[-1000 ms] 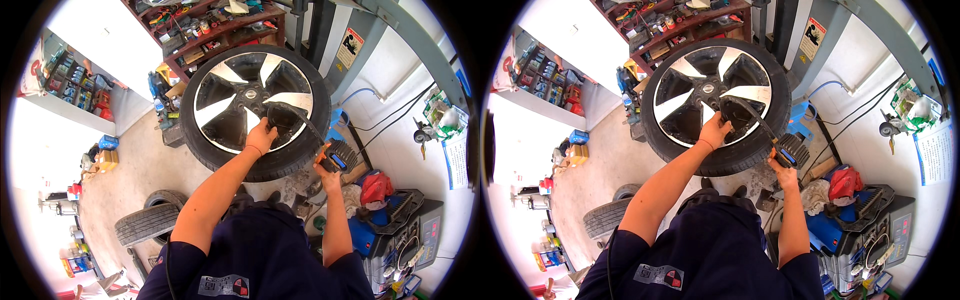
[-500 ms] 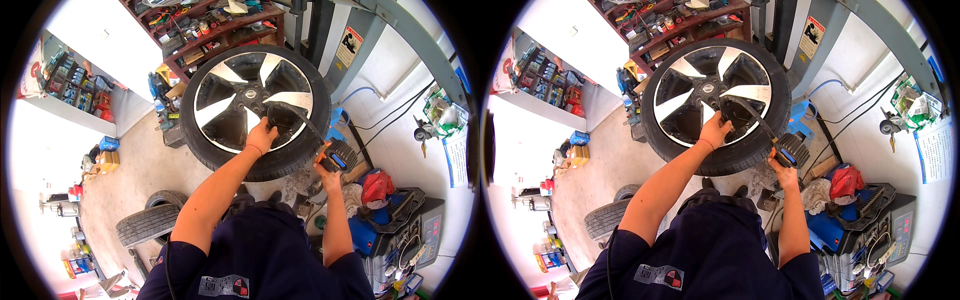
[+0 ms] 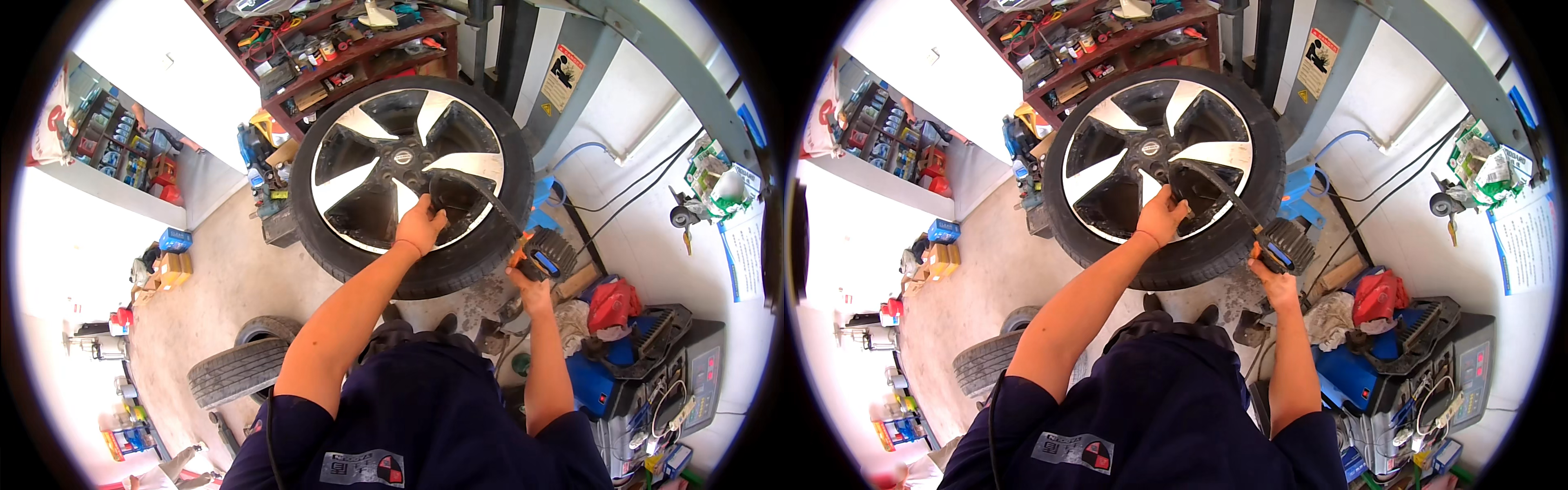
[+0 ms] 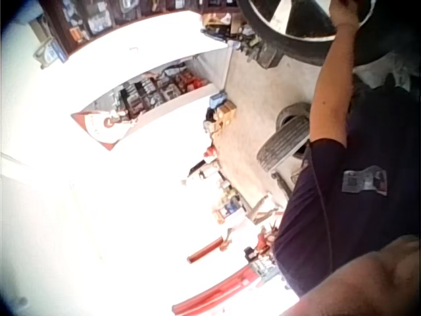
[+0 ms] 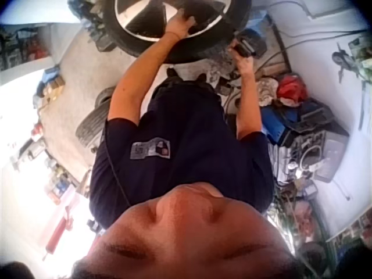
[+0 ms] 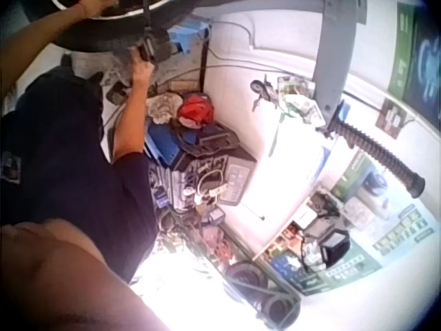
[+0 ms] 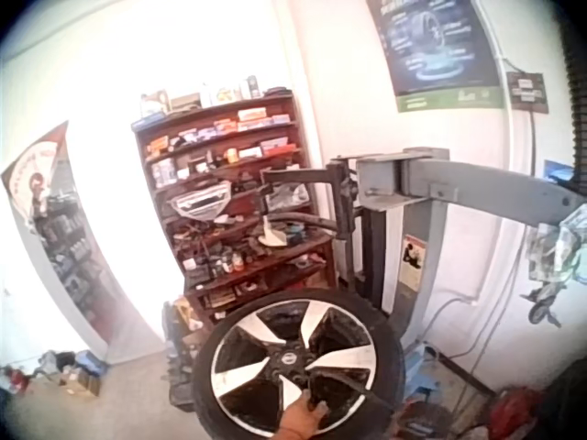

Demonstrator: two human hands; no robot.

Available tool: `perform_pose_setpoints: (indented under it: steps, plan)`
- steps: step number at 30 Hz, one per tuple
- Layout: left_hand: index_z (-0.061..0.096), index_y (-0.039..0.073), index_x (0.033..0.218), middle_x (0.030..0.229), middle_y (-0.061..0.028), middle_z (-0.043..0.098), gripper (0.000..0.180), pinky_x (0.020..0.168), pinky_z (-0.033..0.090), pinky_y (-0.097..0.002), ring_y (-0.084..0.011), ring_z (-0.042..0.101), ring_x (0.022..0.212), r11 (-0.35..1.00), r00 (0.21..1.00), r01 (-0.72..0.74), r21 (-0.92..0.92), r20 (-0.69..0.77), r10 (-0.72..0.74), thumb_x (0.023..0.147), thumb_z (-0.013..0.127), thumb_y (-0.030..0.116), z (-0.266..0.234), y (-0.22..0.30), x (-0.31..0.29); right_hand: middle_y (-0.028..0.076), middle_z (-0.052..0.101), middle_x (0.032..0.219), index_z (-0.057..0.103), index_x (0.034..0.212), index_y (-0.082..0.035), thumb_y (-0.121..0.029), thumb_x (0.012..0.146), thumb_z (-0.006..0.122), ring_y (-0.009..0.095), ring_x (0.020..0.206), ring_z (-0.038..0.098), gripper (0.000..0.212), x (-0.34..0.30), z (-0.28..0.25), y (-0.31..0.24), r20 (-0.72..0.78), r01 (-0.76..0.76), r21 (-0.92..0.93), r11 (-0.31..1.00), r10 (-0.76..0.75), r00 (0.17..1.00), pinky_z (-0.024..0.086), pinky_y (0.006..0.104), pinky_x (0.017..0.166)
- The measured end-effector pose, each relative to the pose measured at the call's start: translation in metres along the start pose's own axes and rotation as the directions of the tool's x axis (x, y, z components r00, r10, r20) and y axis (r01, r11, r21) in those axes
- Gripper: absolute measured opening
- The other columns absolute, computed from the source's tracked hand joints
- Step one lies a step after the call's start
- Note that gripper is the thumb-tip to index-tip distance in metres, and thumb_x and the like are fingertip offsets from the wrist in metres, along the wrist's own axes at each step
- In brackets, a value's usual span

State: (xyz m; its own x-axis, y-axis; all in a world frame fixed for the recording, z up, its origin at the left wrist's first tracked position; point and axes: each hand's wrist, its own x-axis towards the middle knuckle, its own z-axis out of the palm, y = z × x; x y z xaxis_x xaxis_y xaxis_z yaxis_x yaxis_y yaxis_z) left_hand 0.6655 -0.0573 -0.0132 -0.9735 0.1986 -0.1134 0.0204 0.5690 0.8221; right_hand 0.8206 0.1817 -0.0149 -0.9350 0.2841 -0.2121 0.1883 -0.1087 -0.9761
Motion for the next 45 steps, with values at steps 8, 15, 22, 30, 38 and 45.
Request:
perform_pose_setpoints:
  steps: [8,15,22,30,38,45]
  plan:
    - [0.054,0.002,0.103,0.086,-0.0158,0.072,0.029,0.078,0.052,-0.0419,-0.0353,0.069,0.084,1.000,1.000,0.004,0.023,-0.005,-0.004,0.094,0.065,0.027,-0.001,0.006,-0.002,0.002,0.067,0.100,0.068,0.109,-0.001,0.004,0.082,0.076,0.016,0.089,0.062,0.029,0.007,-0.008,0.017,-0.004,0.064,-0.019,0.998,-0.064,0.998,0.052,0.0334,0.078]
    - [0.054,0.001,0.102,0.086,-0.0163,0.071,0.029,0.078,0.051,-0.0427,-0.0358,0.069,0.084,1.000,1.000,0.007,0.000,-0.004,-0.007,0.094,0.065,0.027,0.000,0.004,-0.002,0.003,0.067,0.103,0.067,0.110,-0.001,0.006,0.081,0.076,0.017,0.091,0.062,0.031,0.008,-0.009,0.016,0.032,0.043,0.076,0.996,-0.046,0.998,0.051,0.0330,0.078]
    - [0.053,0.001,0.102,0.085,-0.0165,0.071,0.029,0.077,0.051,-0.0427,-0.0365,0.068,0.084,1.000,1.000,0.006,0.010,-0.012,-0.006,0.094,0.065,0.027,0.000,0.007,-0.004,0.002,0.067,0.102,0.068,0.110,-0.002,0.002,0.082,0.076,0.017,0.091,0.062,0.030,0.009,-0.011,0.015,0.031,0.034,-0.009,0.999,-0.034,0.999,0.051,0.0344,0.078]
    - [0.054,0.002,0.102,0.085,-0.0158,0.071,0.029,0.077,0.051,-0.0427,-0.0364,0.068,0.085,1.000,1.000,-0.009,0.000,-0.009,0.009,0.093,0.065,0.028,0.001,0.002,-0.001,0.003,0.067,0.099,0.068,0.110,-0.003,0.000,0.082,0.076,0.018,0.088,0.062,0.030,0.016,-0.016,0.025,0.096,0.074,0.013,0.997,-0.075,0.993,0.052,0.0355,0.078]
    - [0.054,0.002,0.103,0.086,-0.0158,0.071,0.030,0.078,0.051,-0.0427,-0.0361,0.069,0.086,1.000,1.000,0.022,0.019,-0.003,-0.022,0.094,0.064,0.029,0.000,0.005,-0.002,0.003,0.067,0.099,0.068,0.110,-0.002,0.000,0.083,0.075,0.018,0.090,0.062,0.029,0.010,-0.011,0.015,0.070,0.021,0.028,0.999,-0.023,0.997,0.051,0.0345,0.081]
    - [0.056,0.002,0.099,0.072,-0.0095,0.062,0.028,0.067,0.049,-0.0365,-0.0239,0.060,0.066,1.000,0.997,-0.022,0.008,-0.080,0.022,0.092,0.069,0.025,0.003,-0.004,0.000,0.002,0.068,0.102,0.069,0.111,-0.001,-0.001,0.082,0.076,0.017,0.093,0.063,0.029,0.008,-0.005,0.010,0.033,0.036,-0.015,0.999,-0.036,0.999,0.051,0.0343,0.084]
